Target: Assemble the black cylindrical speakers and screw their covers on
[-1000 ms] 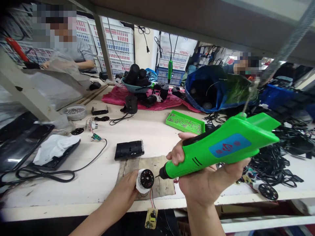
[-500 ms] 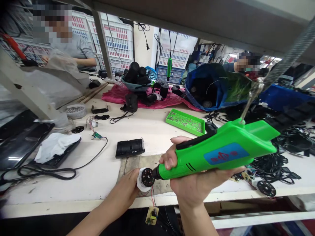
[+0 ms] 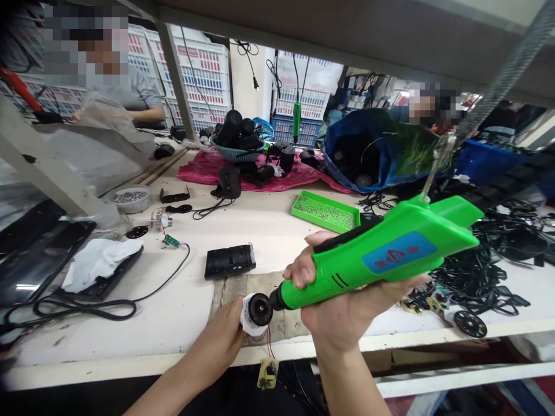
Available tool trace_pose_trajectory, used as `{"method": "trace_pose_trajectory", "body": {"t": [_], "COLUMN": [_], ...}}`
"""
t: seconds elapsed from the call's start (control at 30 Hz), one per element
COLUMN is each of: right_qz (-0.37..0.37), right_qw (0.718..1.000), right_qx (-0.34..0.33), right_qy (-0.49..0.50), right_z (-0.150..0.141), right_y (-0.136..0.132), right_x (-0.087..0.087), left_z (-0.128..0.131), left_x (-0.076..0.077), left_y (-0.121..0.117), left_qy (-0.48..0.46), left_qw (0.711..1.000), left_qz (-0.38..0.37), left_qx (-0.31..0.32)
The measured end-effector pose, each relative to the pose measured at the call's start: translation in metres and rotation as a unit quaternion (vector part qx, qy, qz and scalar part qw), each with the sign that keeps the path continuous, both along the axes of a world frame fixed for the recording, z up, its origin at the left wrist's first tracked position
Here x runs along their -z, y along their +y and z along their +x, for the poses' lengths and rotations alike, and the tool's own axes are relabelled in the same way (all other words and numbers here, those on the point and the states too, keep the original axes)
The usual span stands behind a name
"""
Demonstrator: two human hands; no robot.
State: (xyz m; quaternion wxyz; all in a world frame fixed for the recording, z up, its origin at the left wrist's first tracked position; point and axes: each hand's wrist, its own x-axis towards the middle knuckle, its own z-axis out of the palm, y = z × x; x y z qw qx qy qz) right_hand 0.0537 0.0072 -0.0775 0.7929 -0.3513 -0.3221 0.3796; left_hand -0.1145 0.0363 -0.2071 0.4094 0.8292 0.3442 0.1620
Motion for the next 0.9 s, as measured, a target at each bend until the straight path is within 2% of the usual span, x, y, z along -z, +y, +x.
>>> {"method": "trace_pose_trajectory", "body": {"t": [0.27, 0.5, 0.73, 0.9], "right_qz": [-0.027, -0.03, -0.024, -0.009], "right_qw": [0.999, 0.999, 0.999, 0.999], "right_qx": [0.018, -0.029, -0.013, -0.01], "right_qy": [-0.019, 0.008, 0.02, 0.029], "right_z": [0.001, 0.007, 0.003, 0.0], "right_y": [0.003, 0.009, 0.011, 0.011], "right_x": [-0.003, -0.007, -0.008, -0.007], "left_z": [0.003, -0.005, 0.0, 0.002], "left_x": [-0.002, -0.002, 0.013, 0.021], "left_y": [0.001, -0.001, 0.0, 0.002], "left_qy": [0.005, -0.027, -0.062, -0.075], "left_qw": [1.0, 1.0, 0.997, 0.995], "left_qz": [-0.005, -0.01, 0.028, 0.049], "left_qx": [-0.011, -0.005, -0.048, -0.054]}}
